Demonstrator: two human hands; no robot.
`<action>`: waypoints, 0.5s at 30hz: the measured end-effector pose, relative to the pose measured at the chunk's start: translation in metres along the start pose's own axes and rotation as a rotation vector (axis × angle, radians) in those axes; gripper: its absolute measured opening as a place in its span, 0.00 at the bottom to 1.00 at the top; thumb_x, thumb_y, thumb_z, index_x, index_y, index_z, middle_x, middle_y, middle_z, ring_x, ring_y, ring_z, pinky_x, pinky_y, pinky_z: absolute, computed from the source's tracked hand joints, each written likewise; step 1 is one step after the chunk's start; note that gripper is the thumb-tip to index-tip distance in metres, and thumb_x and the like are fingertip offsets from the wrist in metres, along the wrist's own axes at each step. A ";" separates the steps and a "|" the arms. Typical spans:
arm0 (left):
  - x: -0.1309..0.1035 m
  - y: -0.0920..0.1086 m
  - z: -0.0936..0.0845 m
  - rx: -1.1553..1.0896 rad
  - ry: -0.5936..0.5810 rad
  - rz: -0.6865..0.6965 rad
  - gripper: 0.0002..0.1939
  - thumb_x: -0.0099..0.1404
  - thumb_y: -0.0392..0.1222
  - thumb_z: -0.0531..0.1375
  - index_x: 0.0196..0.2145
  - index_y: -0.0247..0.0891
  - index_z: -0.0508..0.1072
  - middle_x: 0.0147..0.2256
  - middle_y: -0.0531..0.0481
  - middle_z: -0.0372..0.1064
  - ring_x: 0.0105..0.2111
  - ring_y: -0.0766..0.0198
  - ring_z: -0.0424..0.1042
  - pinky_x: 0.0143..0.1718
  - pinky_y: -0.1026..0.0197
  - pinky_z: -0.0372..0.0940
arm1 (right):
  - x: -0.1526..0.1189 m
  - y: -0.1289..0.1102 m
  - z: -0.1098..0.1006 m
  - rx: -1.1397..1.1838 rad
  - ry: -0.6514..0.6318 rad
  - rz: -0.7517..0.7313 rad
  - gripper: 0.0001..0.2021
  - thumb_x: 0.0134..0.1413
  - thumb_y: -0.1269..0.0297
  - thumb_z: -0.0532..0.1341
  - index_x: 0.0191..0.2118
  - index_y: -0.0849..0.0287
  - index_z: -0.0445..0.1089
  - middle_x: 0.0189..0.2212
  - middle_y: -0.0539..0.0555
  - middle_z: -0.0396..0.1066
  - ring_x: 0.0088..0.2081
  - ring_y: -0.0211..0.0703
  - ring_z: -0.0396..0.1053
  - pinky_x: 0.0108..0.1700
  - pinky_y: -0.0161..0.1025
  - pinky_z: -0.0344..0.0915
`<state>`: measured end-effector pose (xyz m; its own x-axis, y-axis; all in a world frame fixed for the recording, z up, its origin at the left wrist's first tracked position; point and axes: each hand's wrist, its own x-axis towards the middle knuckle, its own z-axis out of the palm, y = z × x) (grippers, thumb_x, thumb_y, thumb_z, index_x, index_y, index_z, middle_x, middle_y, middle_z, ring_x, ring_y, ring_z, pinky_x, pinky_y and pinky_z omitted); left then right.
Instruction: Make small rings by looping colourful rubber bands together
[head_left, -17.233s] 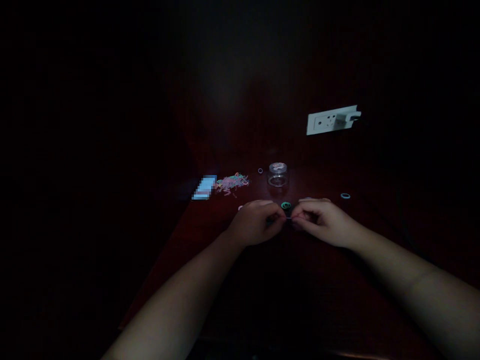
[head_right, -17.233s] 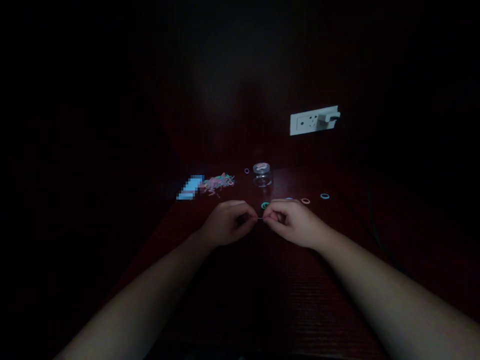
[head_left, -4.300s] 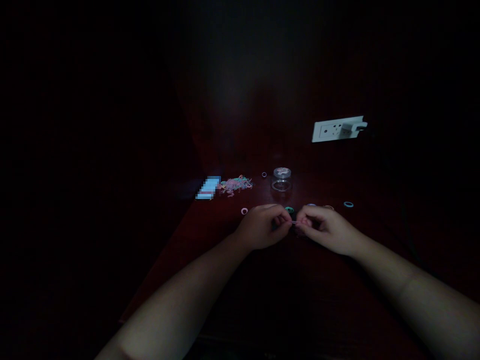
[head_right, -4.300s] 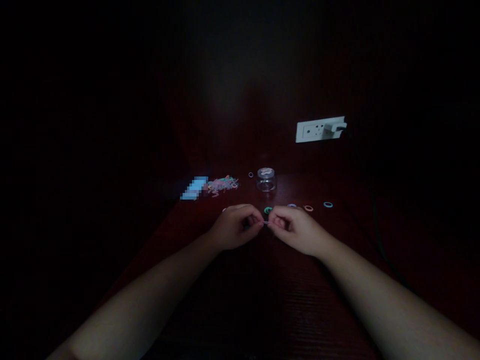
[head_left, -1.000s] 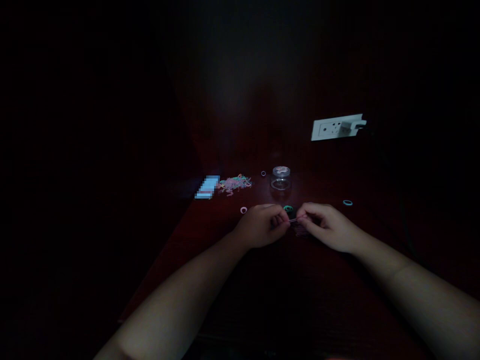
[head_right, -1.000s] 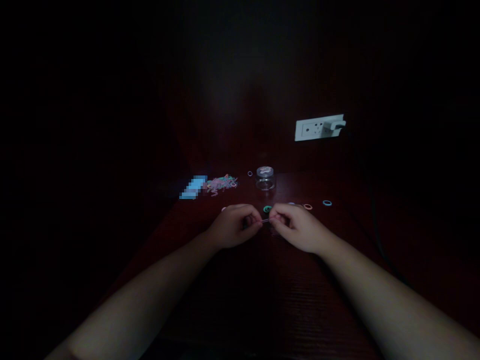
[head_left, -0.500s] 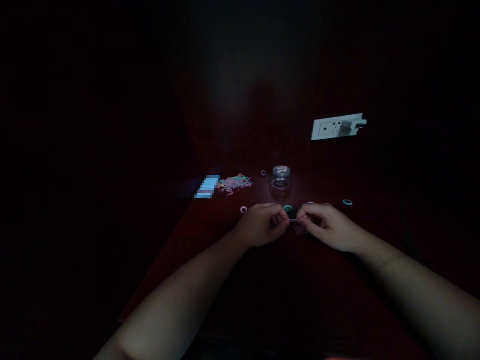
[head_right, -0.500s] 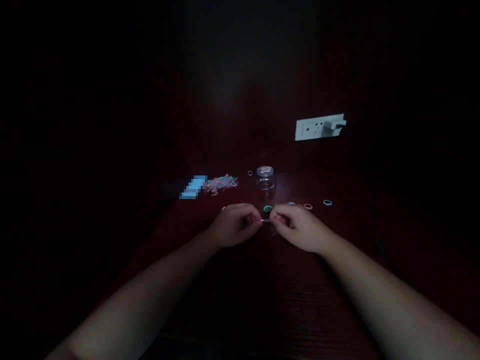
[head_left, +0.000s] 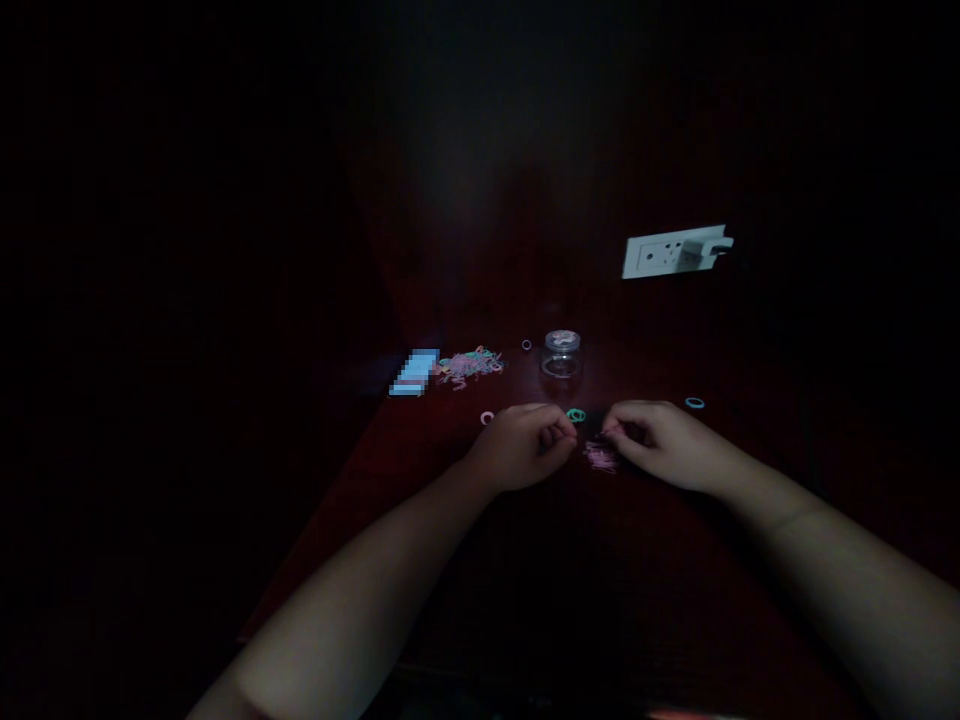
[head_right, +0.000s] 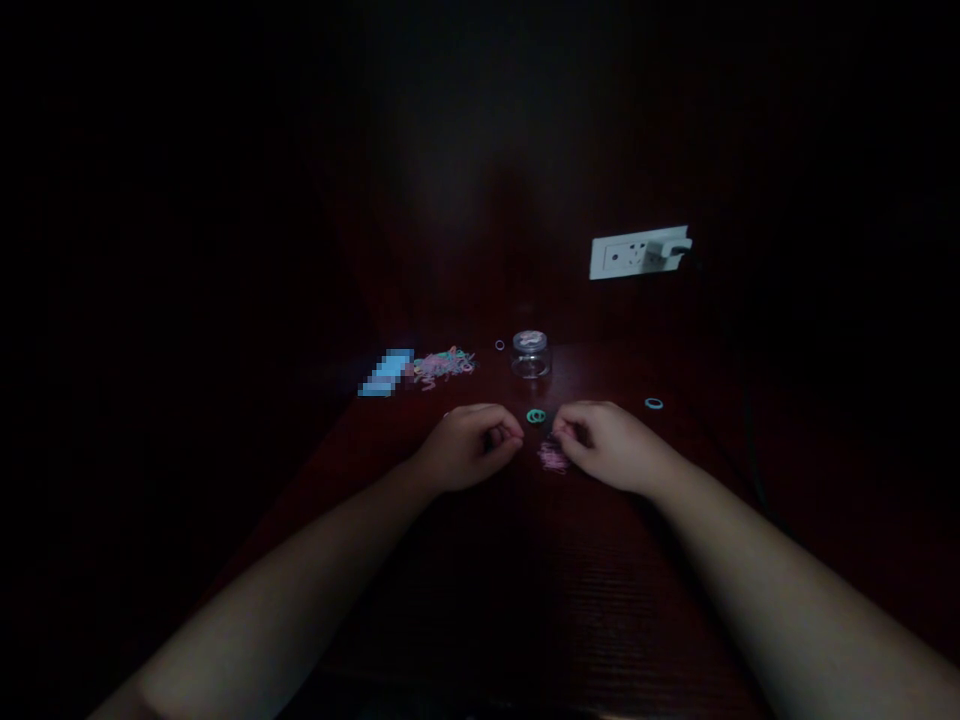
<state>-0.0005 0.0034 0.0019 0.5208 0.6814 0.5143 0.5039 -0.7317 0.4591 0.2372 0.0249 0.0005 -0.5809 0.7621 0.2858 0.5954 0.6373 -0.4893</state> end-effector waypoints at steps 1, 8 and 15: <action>0.000 0.000 0.000 -0.002 -0.001 0.000 0.03 0.63 0.37 0.59 0.35 0.38 0.73 0.30 0.53 0.71 0.26 0.71 0.68 0.29 0.66 0.63 | 0.000 0.001 0.000 -0.005 -0.006 0.003 0.08 0.58 0.65 0.57 0.30 0.57 0.69 0.24 0.49 0.70 0.25 0.38 0.65 0.29 0.36 0.58; 0.000 0.000 0.001 -0.002 -0.002 -0.013 0.03 0.63 0.37 0.59 0.35 0.38 0.73 0.31 0.53 0.71 0.27 0.71 0.68 0.29 0.66 0.63 | 0.000 0.004 0.000 -0.029 -0.034 0.000 0.07 0.57 0.66 0.57 0.31 0.57 0.71 0.26 0.49 0.71 0.27 0.39 0.67 0.31 0.36 0.60; 0.000 0.000 0.000 -0.003 -0.018 -0.015 0.04 0.63 0.37 0.59 0.35 0.38 0.73 0.31 0.53 0.72 0.27 0.70 0.69 0.30 0.66 0.64 | 0.001 0.005 0.000 -0.040 -0.047 -0.006 0.06 0.55 0.67 0.59 0.32 0.56 0.74 0.28 0.51 0.74 0.29 0.41 0.68 0.33 0.38 0.61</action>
<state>-0.0003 0.0040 0.0016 0.5254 0.6922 0.4948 0.5092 -0.7217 0.4690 0.2397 0.0293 -0.0016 -0.6096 0.7526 0.2490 0.6132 0.6467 -0.4537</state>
